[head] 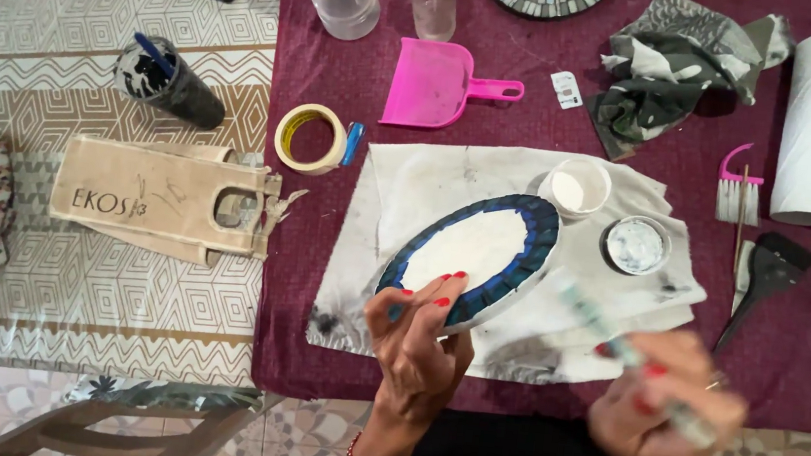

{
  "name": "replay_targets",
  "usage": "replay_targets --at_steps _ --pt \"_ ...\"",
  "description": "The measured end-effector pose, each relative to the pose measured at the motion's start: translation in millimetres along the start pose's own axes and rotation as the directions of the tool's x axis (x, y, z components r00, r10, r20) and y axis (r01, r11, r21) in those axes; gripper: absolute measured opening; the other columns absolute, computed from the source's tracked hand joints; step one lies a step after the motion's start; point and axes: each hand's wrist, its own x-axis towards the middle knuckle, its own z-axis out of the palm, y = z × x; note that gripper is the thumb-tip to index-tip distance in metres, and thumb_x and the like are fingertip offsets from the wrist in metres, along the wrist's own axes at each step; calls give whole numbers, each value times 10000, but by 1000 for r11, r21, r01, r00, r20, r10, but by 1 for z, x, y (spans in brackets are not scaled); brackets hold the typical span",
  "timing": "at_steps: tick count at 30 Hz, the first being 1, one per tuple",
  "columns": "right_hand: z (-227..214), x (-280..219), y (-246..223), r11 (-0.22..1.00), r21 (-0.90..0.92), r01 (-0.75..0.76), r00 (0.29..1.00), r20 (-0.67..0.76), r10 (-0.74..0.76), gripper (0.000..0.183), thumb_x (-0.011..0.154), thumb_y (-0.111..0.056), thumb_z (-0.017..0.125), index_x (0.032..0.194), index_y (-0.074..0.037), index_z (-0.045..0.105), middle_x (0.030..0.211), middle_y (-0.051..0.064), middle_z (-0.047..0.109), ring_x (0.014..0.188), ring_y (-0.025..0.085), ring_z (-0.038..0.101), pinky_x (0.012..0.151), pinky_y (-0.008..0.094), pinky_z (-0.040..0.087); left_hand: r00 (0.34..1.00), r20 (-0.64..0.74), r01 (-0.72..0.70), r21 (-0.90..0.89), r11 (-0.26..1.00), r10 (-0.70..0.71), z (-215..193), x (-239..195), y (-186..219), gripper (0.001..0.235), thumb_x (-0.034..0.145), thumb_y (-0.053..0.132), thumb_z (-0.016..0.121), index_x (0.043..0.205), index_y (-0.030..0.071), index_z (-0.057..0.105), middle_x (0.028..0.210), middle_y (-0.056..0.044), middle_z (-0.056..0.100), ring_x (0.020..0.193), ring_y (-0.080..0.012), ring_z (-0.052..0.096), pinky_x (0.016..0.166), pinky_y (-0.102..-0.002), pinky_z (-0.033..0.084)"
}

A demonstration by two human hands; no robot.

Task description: Applying white paint to a circular craft base using a paintbrush

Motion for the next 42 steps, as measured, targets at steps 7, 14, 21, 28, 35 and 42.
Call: replay_targets --at_steps 7,14,21,28,35,42 --pt "5 -40 10 943 319 101 982 119 -145 42 1069 -195 493 1082 -167 464 886 117 657 666 155 624 613 316 462 1000 -15 0 -34 999 0 0 -4 -2 343 955 -97 537 1202 96 398 1025 -61 786 834 -205 824 963 -384 412" --pt "4 -12 8 967 238 85 995 -65 -72 132 1065 -302 501 1025 -215 410 556 -33 447 489 101 484 586 271 394 999 -34 9 -11 1000 -10 -3 3 1 319 981 -54 610 1169 97 400 1009 -47 786 819 -190 820 929 -382 430" --pt "1 -33 11 952 281 120 971 167 -171 137 1041 -169 474 1146 -121 400 712 182 583 493 206 541 509 344 445 999 -21 40 -56 998 -41 -4 -1 -2 300 948 -82 517 1145 98 380 989 -51 793 794 -196 822 921 -397 425" --pt "9 -20 3 960 252 121 992 5 -126 504 1071 -438 413 682 -126 339 516 70 413 374 152 378 369 335 395 999 9 39 -87 995 -39 -4 -4 -4 361 931 -92 534 1190 100 372 1028 -40 793 842 -198 826 947 -400 413" --pt "-27 -39 22 954 285 94 979 148 -140 301 994 -338 593 1188 -139 480 967 238 660 734 265 708 694 383 571 1000 10 28 -65 998 -27 -6 -2 -6 337 957 -79 507 1205 106 374 1045 -54 788 854 -208 826 960 -402 415" --pt "-17 -19 7 961 273 -38 961 273 -40 159 1069 -266 476 1158 -133 467 961 201 677 756 237 710 713 359 494 1000 -13 -1 -60 998 0 -4 -4 -7 388 882 -97 424 1209 107 376 1026 -80 790 816 -205 814 965 -390 404"
